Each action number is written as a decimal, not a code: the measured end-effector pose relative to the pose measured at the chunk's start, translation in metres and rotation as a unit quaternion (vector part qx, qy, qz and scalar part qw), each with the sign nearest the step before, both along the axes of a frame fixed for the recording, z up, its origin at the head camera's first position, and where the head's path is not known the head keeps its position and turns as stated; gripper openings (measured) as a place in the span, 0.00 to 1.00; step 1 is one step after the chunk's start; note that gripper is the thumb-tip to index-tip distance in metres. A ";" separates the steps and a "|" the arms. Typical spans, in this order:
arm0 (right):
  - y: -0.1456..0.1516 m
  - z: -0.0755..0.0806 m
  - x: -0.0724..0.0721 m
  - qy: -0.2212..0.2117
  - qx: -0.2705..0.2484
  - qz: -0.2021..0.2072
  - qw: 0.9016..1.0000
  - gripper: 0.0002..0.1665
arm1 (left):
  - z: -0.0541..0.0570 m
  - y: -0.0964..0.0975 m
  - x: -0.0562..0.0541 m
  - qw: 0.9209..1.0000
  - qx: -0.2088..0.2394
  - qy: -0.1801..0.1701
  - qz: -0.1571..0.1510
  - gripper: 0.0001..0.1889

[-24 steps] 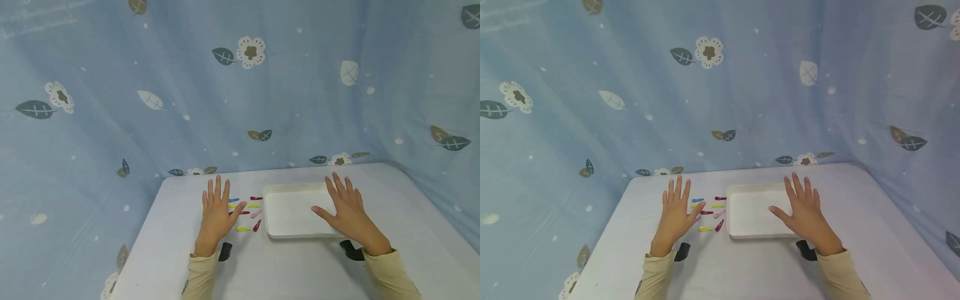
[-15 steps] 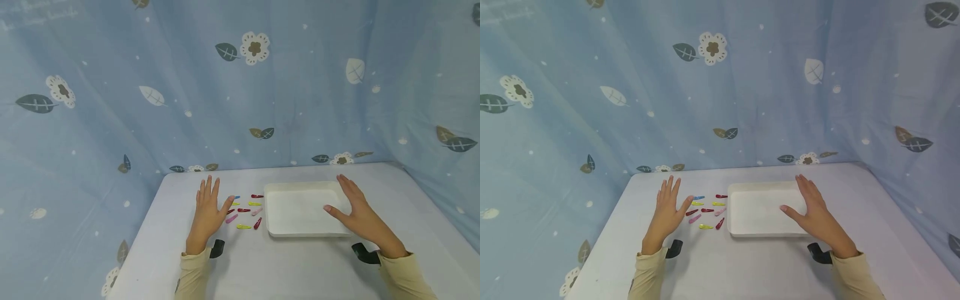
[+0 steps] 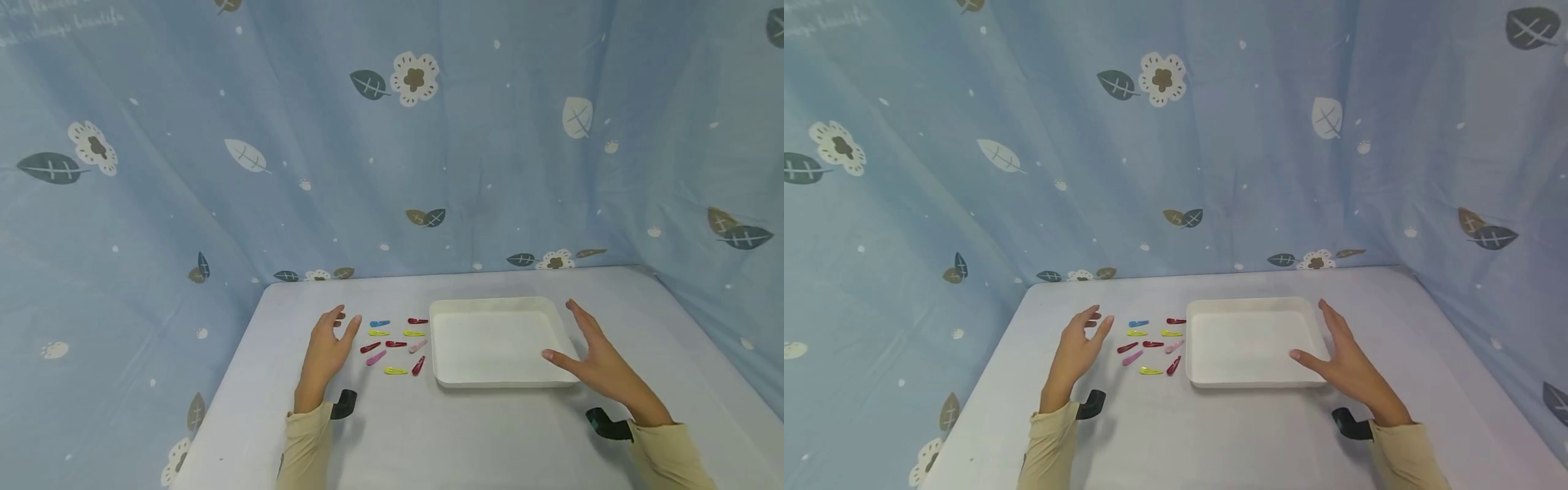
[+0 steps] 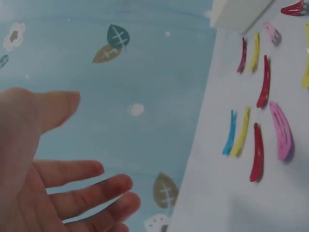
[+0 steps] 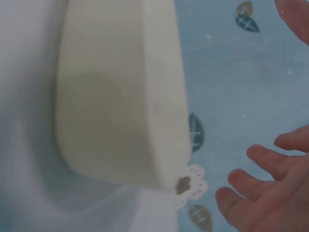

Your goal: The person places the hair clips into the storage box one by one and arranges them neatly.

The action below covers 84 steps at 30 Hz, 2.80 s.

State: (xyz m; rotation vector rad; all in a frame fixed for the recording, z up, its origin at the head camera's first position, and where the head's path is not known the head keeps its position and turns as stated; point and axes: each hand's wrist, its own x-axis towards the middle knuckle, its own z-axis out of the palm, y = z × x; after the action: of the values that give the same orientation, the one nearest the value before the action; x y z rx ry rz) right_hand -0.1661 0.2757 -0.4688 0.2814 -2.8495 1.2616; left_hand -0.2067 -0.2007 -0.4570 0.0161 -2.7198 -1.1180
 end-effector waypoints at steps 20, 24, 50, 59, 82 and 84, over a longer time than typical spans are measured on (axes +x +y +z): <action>0.009 -0.038 -0.009 -0.086 -0.004 0.017 0.996 0.76 | -0.036 -0.014 -0.015 0.995 0.006 -0.087 0.041 0.17; 0.012 -0.039 -0.009 -0.092 -0.010 0.020 0.996 0.78 | -0.041 -0.015 -0.018 0.993 0.013 -0.107 0.047 0.17; 0.005 -0.045 -0.008 -0.099 -0.021 0.035 0.994 0.82 | -0.057 -0.001 -0.017 0.984 -0.043 -0.157 0.075 0.12; 0.001 -0.040 -0.007 -0.129 0.014 0.015 0.991 0.83 | -0.058 0.004 -0.019 0.984 -0.052 -0.153 0.075 0.12; -0.003 -0.045 -0.009 -0.127 0.002 0.007 0.992 0.86 | -0.062 0.001 -0.017 0.986 -0.018 -0.148 0.073 0.09; -0.003 -0.046 -0.010 -0.131 -0.001 0.006 0.991 0.86 | -0.062 0.000 -0.018 0.987 -0.010 -0.148 0.068 0.09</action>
State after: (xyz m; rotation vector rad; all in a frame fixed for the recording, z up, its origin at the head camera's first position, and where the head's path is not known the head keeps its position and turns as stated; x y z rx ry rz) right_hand -0.1757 0.2730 -0.5144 0.1421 -3.0651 1.4017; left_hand -0.2244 -0.2004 -0.5188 0.3907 -2.9311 -1.1272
